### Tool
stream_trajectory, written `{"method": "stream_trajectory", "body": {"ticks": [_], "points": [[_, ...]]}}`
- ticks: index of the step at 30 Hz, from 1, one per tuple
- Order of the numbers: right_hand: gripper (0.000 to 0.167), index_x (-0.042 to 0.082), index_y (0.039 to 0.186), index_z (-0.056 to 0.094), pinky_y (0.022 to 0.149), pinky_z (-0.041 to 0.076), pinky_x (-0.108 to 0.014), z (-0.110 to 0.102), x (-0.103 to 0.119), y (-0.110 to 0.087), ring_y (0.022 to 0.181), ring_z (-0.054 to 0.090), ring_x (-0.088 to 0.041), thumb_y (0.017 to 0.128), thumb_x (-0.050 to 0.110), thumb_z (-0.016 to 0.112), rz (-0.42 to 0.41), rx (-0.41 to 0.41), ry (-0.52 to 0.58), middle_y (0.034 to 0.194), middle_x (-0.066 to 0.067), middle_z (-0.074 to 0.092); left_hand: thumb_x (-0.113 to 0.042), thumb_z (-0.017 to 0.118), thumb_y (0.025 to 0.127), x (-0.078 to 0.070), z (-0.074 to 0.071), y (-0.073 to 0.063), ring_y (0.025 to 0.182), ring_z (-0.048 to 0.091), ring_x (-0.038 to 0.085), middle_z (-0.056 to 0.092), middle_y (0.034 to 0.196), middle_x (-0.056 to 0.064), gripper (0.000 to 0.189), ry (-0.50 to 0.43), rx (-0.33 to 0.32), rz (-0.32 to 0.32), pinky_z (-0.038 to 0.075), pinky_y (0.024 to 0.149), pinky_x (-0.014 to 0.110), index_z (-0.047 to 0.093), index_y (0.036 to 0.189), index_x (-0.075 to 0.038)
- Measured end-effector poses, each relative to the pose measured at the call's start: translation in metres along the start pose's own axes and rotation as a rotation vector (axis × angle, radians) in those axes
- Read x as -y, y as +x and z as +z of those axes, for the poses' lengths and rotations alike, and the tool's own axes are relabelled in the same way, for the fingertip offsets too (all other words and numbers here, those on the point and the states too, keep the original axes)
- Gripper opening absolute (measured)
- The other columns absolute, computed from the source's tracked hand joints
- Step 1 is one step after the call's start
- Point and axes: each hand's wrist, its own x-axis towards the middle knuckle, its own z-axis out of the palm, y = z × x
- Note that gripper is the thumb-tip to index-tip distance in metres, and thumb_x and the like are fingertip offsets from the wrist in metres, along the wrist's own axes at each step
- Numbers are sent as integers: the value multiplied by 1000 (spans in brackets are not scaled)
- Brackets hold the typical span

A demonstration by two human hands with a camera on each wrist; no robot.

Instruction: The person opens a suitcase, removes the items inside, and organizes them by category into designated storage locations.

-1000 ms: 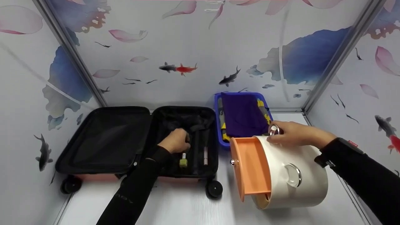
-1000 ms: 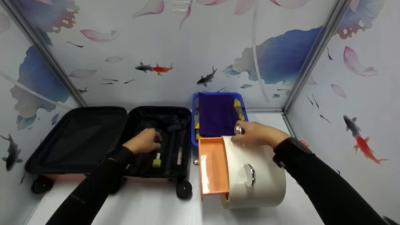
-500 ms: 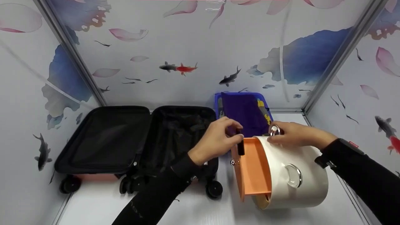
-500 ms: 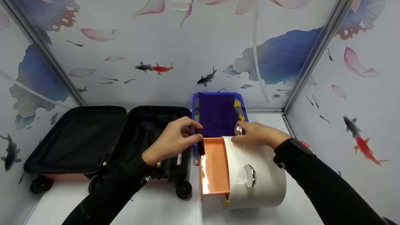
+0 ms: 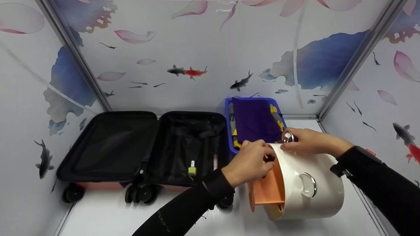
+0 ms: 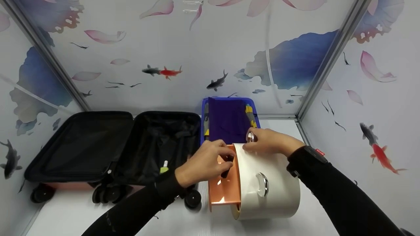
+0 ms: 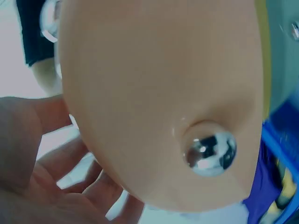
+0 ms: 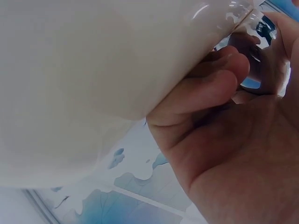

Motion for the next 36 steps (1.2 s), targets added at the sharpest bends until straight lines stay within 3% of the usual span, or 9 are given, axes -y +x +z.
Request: {"method": "stream_trajectory", "body": {"ticks": [3,5,12,17,21,24,29,32,36], "points": [[33,15,119,65,74,51,-34,0,1,-1,90,63,-17,103,43,73,0,-10,-3,106,-6,74,-27,75,103,-3,4,0,91,60,8,75,96,-10,10,154,3,18,36,99,38,85,104,-28],[34,16,119,65,75,50,-34,0,1,-1,90,63,-17,103,44,73,4,-13,-9,106,-5,74,-30,75,102,-2,7,1,88,59,11,76,92,-12,10,210,9,5,36,103,43,83,97,-30],[36,15,121,65,76,50,-34,0,1,-1,91,63,-18,103,45,73,9,-12,-2,105,-5,74,-37,77,100,-3,17,3,89,60,21,69,71,-6,36,347,51,-90,35,114,52,66,68,-24],[35,16,121,65,76,50,-34,1,1,-1,91,64,-18,103,45,73,15,-16,-5,105,-5,74,-36,77,100,-8,23,6,99,66,25,76,80,-4,37,460,77,-139,35,120,54,66,67,-23],[37,14,123,65,76,51,-34,1,0,-1,90,64,-18,103,45,73,10,-16,-8,105,-5,75,-38,73,103,-9,23,5,101,66,25,80,87,-2,37,491,43,-137,37,119,54,71,71,-22],[38,13,123,65,76,52,-34,1,0,-1,91,64,-17,103,44,73,6,-14,-2,104,-5,75,-40,66,109,-6,18,1,98,65,23,80,95,-2,33,454,-48,-112,42,113,50,78,83,-23],[39,12,124,64,77,53,-34,0,1,0,92,65,-18,103,44,72,6,0,17,106,-6,75,-34,63,112,8,2,-8,102,64,20,76,112,-1,24,228,-217,-82,50,99,37,83,115,-21],[39,14,124,65,77,52,-34,-1,2,0,92,65,-18,103,45,72,15,10,30,104,-4,74,-25,64,111,24,-8,-17,104,64,20,73,116,1,20,93,-254,-70,54,96,35,78,123,-18],[36,17,122,65,77,50,-34,-1,3,0,90,63,-17,103,46,73,27,10,35,100,-2,72,-14,63,108,48,-15,-31,100,68,17,72,113,2,16,-109,-232,-73,58,89,31,72,121,-14]]}}
